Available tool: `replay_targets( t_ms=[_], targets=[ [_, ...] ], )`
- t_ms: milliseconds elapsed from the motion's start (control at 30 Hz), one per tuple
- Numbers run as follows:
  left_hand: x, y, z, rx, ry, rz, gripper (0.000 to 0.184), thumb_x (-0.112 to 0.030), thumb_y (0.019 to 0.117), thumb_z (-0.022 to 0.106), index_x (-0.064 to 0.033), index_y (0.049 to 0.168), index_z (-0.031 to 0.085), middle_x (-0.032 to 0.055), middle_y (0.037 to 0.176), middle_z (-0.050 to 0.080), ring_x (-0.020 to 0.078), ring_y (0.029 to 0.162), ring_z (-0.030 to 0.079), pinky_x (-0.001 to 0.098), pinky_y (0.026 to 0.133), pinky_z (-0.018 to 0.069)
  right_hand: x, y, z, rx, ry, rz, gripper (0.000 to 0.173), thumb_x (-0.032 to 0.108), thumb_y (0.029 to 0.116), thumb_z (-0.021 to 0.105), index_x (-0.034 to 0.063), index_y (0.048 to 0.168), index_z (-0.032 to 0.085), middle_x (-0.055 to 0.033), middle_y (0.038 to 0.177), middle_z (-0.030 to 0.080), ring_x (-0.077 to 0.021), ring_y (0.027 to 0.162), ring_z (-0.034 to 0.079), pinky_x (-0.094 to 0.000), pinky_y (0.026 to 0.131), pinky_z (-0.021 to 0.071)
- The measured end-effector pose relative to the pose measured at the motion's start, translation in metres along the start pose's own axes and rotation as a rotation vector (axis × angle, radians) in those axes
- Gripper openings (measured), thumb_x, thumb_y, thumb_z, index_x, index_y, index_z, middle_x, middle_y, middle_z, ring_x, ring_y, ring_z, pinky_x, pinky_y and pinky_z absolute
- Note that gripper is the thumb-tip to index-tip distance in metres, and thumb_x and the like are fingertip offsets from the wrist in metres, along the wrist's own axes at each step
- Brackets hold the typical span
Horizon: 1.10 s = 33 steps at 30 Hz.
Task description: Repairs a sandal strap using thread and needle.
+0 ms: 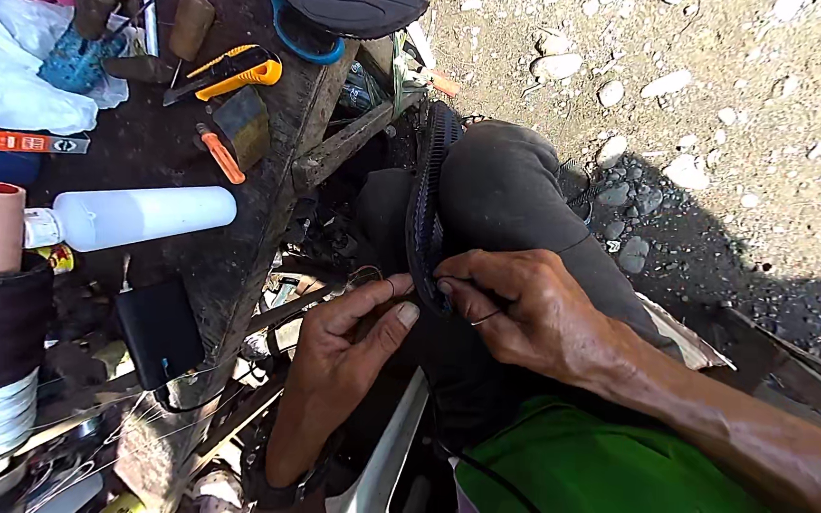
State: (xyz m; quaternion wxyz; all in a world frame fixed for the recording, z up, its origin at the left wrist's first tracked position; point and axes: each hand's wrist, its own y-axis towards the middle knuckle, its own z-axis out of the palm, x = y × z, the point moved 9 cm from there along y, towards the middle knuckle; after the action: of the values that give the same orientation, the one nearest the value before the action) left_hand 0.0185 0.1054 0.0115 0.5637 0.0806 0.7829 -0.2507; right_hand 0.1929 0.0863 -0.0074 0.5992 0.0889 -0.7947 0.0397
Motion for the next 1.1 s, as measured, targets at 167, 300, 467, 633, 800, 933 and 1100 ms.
replay_targets(
  t_ms=[167,300,467,633,800,933,1100],
  targets=[
    [0.029,0.002,0.0,-0.013,-0.431,-0.07,0.022,-0.014,0.095,0.065,-0.0054,0.11,0.079,0.0023,0.093,0.075,-0.0026,0.062,0.054,0.0143,0.055,0.0425,-0.001,0.001,0.003,0.004,-0.008,-0.017,0.023,0.02,0.1037,0.055,0.0101,0.101,0.075,0.0033,0.073,0.067,-0.0032,0.063,0.059,-0.0233,0.056,0.0474],
    [0.033,0.002,0.004,-0.015,-0.568,-0.079,0.022,-0.014,0.0944,0.065,-0.0047,0.108,0.079,0.0013,0.082,0.071,-0.0023,0.056,0.048,0.0145,0.051,0.0377,0.0,0.006,0.0,-0.008,-0.001,-0.005,0.02,0.02,0.1024,0.057,0.0105,0.097,0.074,0.0055,0.068,0.062,-0.001,0.059,0.055,-0.0206,0.052,0.0439],
    [0.019,0.017,-0.014,-0.134,-0.569,-0.074,0.017,-0.016,0.0916,0.071,-0.007,0.103,0.079,-0.0023,0.07,0.063,0.0001,0.055,0.048,0.0161,0.052,0.0402,0.012,0.039,-0.008,0.048,0.007,0.018,0.01,0.019,0.0966,0.063,0.0148,0.095,0.072,0.0107,0.066,0.059,0.0034,0.055,0.052,-0.0172,0.047,0.042],
    [0.03,0.018,-0.035,-0.143,-0.628,-0.097,0.031,-0.032,0.0958,0.071,-0.006,0.113,0.075,0.0149,0.113,0.072,0.0185,0.09,0.071,0.0325,0.076,0.0609,0.008,0.049,-0.058,0.112,0.014,0.113,0.018,0.026,0.0964,0.069,0.0199,0.113,0.065,0.0093,0.081,0.062,-0.0018,0.062,0.057,-0.0201,0.05,0.0489],
    [0.057,-0.02,-0.073,-0.481,-0.157,-0.155,0.03,-0.024,0.1011,0.06,-0.0019,0.12,0.067,0.0137,0.119,0.069,0.0264,0.096,0.072,0.0389,0.073,0.0648,-0.015,0.013,-0.113,0.043,0.033,0.118,0.042,0.017,0.0982,0.062,0.0129,0.14,0.062,0.004,0.12,0.071,-0.0053,0.098,0.071,-0.0234,0.082,0.063],
    [0.016,-0.02,-0.03,-0.379,-0.121,0.055,0.033,-0.024,0.1012,0.065,-0.0019,0.126,0.065,0.0084,0.104,0.071,0.018,0.084,0.071,0.0309,0.07,0.0624,-0.005,0.008,-0.071,0.12,0.197,0.022,0.031,0.022,0.0987,0.069,0.0115,0.128,0.072,0.0085,0.098,0.073,0.0012,0.078,0.065,-0.0141,0.066,0.0566],
    [-0.013,-0.003,0.01,-0.323,-0.123,0.159,0.032,-0.013,0.0955,0.072,0.0055,0.12,0.064,0.009,0.108,0.071,0.016,0.092,0.071,0.0298,0.081,0.0622,0.007,0.017,-0.025,0.158,-0.005,-0.05,0.031,0.031,0.1065,0.051,0.0214,0.124,0.075,0.0092,0.095,0.072,0.0022,0.083,0.064,-0.0216,0.069,0.0526]
  ],
)
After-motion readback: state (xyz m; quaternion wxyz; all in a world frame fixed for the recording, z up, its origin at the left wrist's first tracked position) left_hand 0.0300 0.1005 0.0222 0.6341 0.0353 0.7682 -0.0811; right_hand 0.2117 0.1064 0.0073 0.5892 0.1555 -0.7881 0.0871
